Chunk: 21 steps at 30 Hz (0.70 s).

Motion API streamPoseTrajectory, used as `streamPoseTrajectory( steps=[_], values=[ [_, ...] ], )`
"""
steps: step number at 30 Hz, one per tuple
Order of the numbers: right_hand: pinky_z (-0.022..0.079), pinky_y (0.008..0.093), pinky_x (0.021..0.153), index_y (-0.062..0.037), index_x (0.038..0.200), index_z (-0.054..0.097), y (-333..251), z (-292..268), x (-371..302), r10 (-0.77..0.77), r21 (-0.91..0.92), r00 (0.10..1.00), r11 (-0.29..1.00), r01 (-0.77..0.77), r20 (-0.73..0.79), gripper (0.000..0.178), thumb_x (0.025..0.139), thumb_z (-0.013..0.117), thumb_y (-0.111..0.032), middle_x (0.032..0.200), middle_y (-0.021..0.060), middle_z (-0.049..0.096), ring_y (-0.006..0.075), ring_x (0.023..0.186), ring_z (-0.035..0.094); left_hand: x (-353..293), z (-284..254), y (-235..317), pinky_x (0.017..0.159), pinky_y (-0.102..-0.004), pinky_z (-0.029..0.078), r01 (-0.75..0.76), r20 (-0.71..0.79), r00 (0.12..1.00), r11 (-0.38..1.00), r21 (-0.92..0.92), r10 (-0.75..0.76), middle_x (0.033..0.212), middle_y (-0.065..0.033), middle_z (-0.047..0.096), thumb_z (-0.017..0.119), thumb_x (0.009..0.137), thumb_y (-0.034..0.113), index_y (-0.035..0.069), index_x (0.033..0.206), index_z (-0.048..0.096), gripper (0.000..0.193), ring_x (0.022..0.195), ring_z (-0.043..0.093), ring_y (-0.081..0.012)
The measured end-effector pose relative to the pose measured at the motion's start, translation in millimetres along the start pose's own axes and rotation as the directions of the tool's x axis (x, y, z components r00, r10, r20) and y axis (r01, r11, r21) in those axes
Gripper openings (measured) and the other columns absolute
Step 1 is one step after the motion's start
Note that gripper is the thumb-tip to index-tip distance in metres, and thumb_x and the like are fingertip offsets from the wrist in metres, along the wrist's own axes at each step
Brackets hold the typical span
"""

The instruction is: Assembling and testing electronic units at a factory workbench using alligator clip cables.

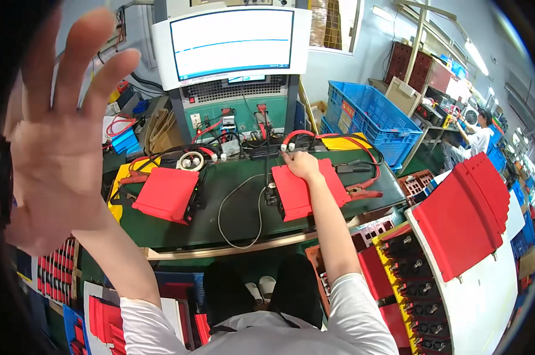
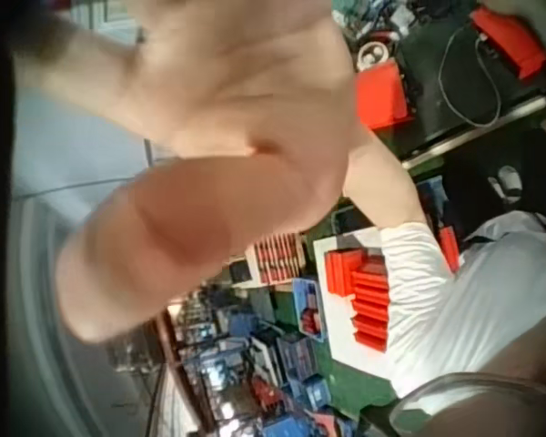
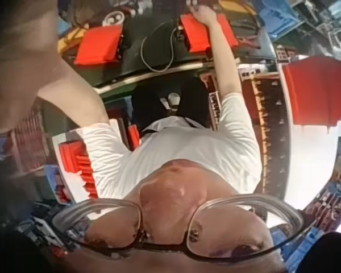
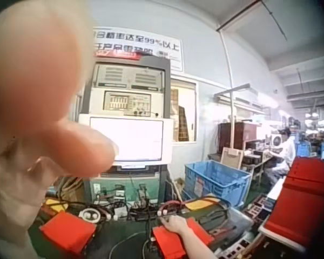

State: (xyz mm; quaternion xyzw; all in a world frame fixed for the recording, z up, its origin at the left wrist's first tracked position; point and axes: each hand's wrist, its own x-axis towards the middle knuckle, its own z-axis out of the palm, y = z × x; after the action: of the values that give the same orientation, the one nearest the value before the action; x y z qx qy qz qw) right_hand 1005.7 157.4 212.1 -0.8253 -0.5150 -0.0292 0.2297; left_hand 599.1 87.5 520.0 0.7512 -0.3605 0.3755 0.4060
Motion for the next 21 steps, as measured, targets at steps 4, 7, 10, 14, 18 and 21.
streamPoseTrajectory(
  steps=[4, 7, 10, 14, 18, 21],
  values=[
    [0.058, 0.0511, 0.082, -0.0096, 0.088, 0.080, 8, -4, -3, -0.012, -0.003, 1.000, 1.000, 0.012, -0.012, 0.058, 0.101, 0.052, -0.059, 0.088, 0.0214, 0.075, 0.0408, 0.091, 0.074, -11, -31, 14, 0.113, -0.0566, 0.041, 0.024, -0.042, 0.999, 0.999, 0.043, -0.022, 0.154, -0.0267, 0.047, 0.034, 0.102, 0.075, 0.005, 0.166, 0.014, 0.097, 0.133, 0.054, -0.0467],
    [0.057, 0.0512, 0.084, -0.0096, 0.092, 0.081, 2, -3, -1, 0.000, -0.003, 1.000, 1.000, 0.000, 0.003, 0.056, 0.101, 0.053, -0.057, 0.091, 0.0235, 0.075, 0.0419, 0.091, 0.073, -39, -43, -22, 0.103, -0.0527, 0.047, 0.057, -0.090, 0.995, 0.996, 0.064, -0.051, 0.127, -0.0228, 0.063, 0.035, 0.108, 0.064, 0.000, 0.153, 0.041, 0.079, 0.116, 0.061, -0.0393],
    [0.057, 0.0517, 0.084, -0.0074, 0.089, 0.080, 4, -6, -4, 0.011, 0.010, 1.000, 1.000, -0.011, -0.002, 0.058, 0.101, 0.054, -0.057, 0.090, 0.0246, 0.075, 0.0425, 0.092, 0.073, -81, -20, -64, 0.094, -0.0362, 0.056, 0.262, -0.363, 0.907, 0.961, 0.093, -0.212, 0.109, -0.0133, 0.074, 0.058, 0.109, 0.025, -0.005, 0.121, 0.067, 0.033, 0.103, 0.073, -0.0208],
    [0.057, 0.0517, 0.085, -0.0073, 0.088, 0.080, 0, -8, -3, 0.026, 0.010, 1.000, 1.000, -0.026, 0.011, 0.058, 0.100, 0.055, -0.057, 0.091, 0.0248, 0.075, 0.0429, 0.093, 0.073, -168, -3, -112, 0.088, -0.0307, 0.055, 0.643, -0.402, 0.744, 0.735, 0.215, -0.534, 0.102, -0.0070, 0.074, 0.057, 0.110, 0.019, 0.001, 0.114, 0.072, 0.024, 0.097, 0.071, -0.0159],
    [0.058, 0.0523, 0.081, -0.0096, 0.089, 0.081, 6, -4, -2, -0.018, 0.006, 0.999, 1.000, 0.018, -0.044, 0.055, 0.101, 0.054, -0.056, 0.087, 0.0223, 0.075, 0.0414, 0.089, 0.074, -252, 29, -155, 0.078, -0.0282, 0.054, 0.759, -0.475, 0.537, 0.645, -0.088, -0.697, 0.085, -0.0044, 0.071, 0.057, 0.109, 0.019, -0.001, 0.108, 0.072, 0.025, 0.083, 0.067, -0.0111],
    [0.058, 0.0516, 0.081, -0.0095, 0.089, 0.081, 8, -2, 0, -0.005, -0.002, 1.000, 1.000, 0.005, -0.024, 0.055, 0.101, 0.054, -0.055, 0.088, 0.0215, 0.075, 0.0410, 0.089, 0.074, -307, 46, -187, 0.062, -0.0228, 0.043, 0.827, -0.495, 0.433, 0.550, -0.115, -0.754, 0.072, 0.0000, 0.063, 0.060, 0.108, 0.017, -0.001, 0.095, 0.069, 0.024, 0.066, 0.056, -0.0049]
  ],
)
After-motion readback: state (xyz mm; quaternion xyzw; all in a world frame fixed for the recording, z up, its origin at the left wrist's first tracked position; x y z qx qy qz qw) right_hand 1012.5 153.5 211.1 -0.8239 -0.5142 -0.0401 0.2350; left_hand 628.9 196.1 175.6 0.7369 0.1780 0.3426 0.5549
